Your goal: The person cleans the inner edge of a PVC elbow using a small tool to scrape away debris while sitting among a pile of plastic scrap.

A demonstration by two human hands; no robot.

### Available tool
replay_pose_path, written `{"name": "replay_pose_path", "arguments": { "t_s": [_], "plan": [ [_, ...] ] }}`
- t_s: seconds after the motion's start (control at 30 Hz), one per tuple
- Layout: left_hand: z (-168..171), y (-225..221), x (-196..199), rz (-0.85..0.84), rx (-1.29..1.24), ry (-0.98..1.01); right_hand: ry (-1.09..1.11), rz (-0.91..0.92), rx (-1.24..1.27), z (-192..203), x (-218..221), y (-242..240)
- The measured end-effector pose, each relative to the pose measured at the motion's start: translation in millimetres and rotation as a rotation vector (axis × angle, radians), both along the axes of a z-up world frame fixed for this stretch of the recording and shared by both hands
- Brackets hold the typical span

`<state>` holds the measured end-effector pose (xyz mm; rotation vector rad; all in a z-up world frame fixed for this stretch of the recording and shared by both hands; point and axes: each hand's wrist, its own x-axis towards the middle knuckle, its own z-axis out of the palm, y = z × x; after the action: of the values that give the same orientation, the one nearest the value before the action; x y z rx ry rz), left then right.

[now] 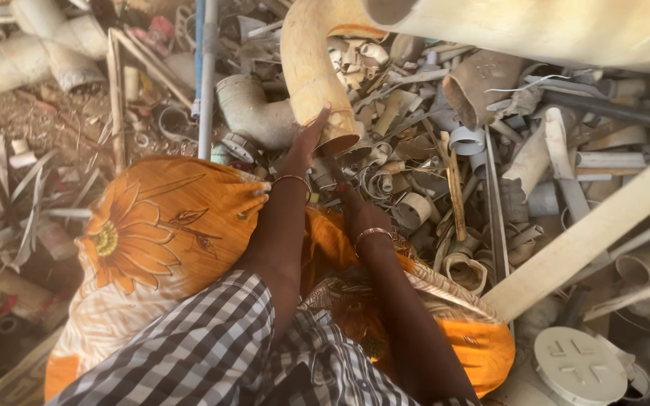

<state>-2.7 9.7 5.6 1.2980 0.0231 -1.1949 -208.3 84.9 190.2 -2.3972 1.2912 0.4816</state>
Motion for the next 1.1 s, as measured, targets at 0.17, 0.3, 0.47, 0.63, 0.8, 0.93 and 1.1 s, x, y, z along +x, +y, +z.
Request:
{"name": "replay_pose_path", "arguments": {
  "t_s": [0.17, 0.3, 0.47, 0.63, 0.8, 0.93, 1.1],
  "plan": [
    [9.8, 0.5, 4.7, -0.052, 0.039, 0.053, -0.276, 0.086, 0.038, -0.4, -18.6, -4.1],
    [7.4, 0.7, 7.2, 0.011, -0.161, 0.051, -0.05, -0.014, 0.038, -11.2, -12.9, 6.1],
    [4.4, 2.4, 4.2, 0.021, -0.203, 0.07, 0.014, 0.086, -0.08, -7.8, 8.2, -11.6],
    [-10.0, 3.0, 1.8, 0.046, -0.169, 0.027, 0.053, 0.04, -0.128, -8.4, -9.9, -2.3],
    [1.7, -4.2, 1.0, 0.093, -0.089, 0.105, -0.041, 0.108, -0.202, -31.5, -0.1, -19.6],
    [-8.9, -13.8, 4.9, 0.128, -0.093, -0.014, 0.02, 0.115, -0.205, -22.0, -7.8, -1.4],
    [-10.0, -8.3, -2.5, 0.177, -0.087, -0.063, 0.01, 0.104, -0.325, -10.9, -2.0, -15.6]
  ]
}}
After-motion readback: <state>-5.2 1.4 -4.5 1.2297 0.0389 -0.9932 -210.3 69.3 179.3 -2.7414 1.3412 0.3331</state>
